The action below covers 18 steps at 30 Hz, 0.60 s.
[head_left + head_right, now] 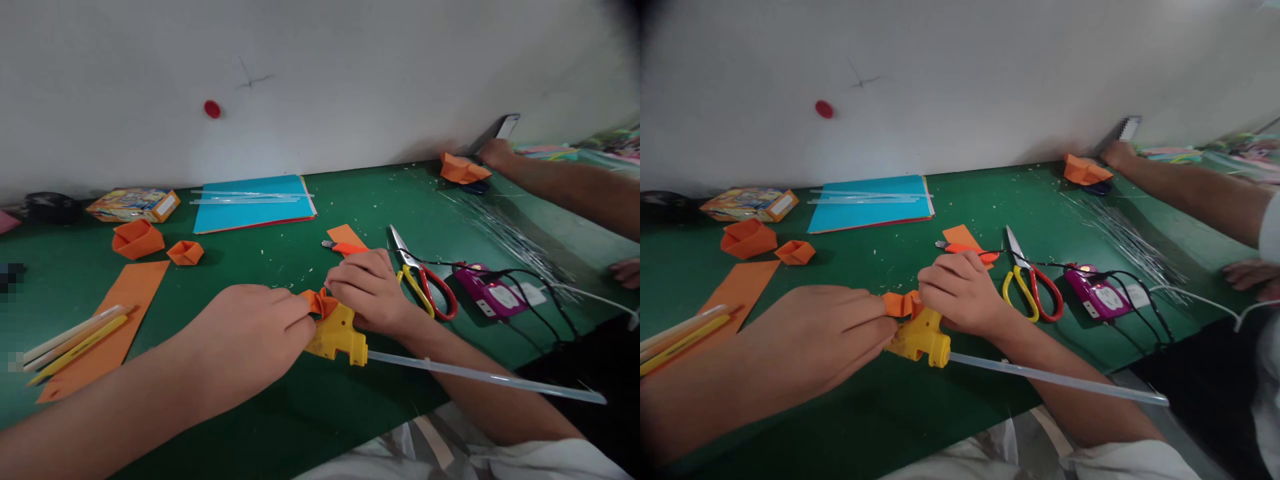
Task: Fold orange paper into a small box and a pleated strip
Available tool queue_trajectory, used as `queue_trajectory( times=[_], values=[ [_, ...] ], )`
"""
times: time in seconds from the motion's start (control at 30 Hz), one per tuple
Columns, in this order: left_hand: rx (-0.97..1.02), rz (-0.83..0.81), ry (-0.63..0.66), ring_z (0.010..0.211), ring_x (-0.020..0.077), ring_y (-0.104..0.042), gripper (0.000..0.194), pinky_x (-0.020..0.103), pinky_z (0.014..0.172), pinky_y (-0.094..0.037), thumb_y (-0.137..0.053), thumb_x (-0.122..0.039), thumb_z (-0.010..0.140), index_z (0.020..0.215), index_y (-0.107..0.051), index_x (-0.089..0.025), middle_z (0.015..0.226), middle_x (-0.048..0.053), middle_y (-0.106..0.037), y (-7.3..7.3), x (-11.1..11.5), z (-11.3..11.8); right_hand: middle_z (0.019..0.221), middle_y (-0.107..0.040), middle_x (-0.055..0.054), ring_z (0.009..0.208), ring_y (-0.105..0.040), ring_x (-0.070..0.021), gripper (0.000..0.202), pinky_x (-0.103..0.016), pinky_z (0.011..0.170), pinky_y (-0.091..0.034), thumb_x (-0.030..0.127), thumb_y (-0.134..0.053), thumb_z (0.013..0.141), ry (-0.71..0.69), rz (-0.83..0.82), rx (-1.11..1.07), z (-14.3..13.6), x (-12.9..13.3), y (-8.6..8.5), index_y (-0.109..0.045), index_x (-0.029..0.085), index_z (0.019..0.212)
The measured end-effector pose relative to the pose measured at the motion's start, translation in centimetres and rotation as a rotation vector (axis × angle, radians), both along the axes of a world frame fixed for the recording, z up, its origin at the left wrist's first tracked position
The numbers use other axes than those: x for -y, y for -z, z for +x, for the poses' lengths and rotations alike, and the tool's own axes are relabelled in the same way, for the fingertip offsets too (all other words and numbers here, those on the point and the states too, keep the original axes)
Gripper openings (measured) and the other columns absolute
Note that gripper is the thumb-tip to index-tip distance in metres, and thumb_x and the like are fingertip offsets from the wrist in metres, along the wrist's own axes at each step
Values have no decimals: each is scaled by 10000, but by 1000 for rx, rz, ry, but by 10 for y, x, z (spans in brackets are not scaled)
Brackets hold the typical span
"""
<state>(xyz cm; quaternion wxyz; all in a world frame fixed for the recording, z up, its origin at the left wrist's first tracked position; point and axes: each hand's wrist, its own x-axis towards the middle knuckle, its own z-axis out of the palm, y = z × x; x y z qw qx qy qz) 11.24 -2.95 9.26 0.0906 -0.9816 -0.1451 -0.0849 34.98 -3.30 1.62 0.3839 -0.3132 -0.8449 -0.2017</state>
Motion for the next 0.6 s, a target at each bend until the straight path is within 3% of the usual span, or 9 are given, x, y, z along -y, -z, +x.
queue_trajectory(
  times=[0.33, 0.47, 0.6],
  values=[
    [53, 68, 0, 543, 154, -468, 248, 318, 533, -304, -441, -121, 929, 739, -574, -209, 646, -28, -530, -1, -4, 0, 951, -740, -15, 958, -560, -207, 213, -377, 776, -372, 24, -543, 877, -17, 15, -7, 0, 0, 0, -637, 205, 815],
    [153, 28, -87, 541, 124, -447, 221, 291, 536, -280, -446, -173, 951, 770, -565, -215, 651, -45, -503, -12, -5, -15, 924, -732, -2, 976, -545, -207, 215, -373, 783, -366, 28, -572, 854, -11, 36, 26, 2, -2, 4, -617, 220, 770],
    [194, -37, -247, 627, 87, -507, 92, 247, 610, -325, -492, -214, 962, 910, -567, -227, 753, -71, -577, -18, -3, -40, 922, -732, -9, 983, -538, -213, 217, -375, 777, -364, 12, -556, 826, -40, 0, 43, 2, -2, 6, -617, 217, 792]
  ],
)
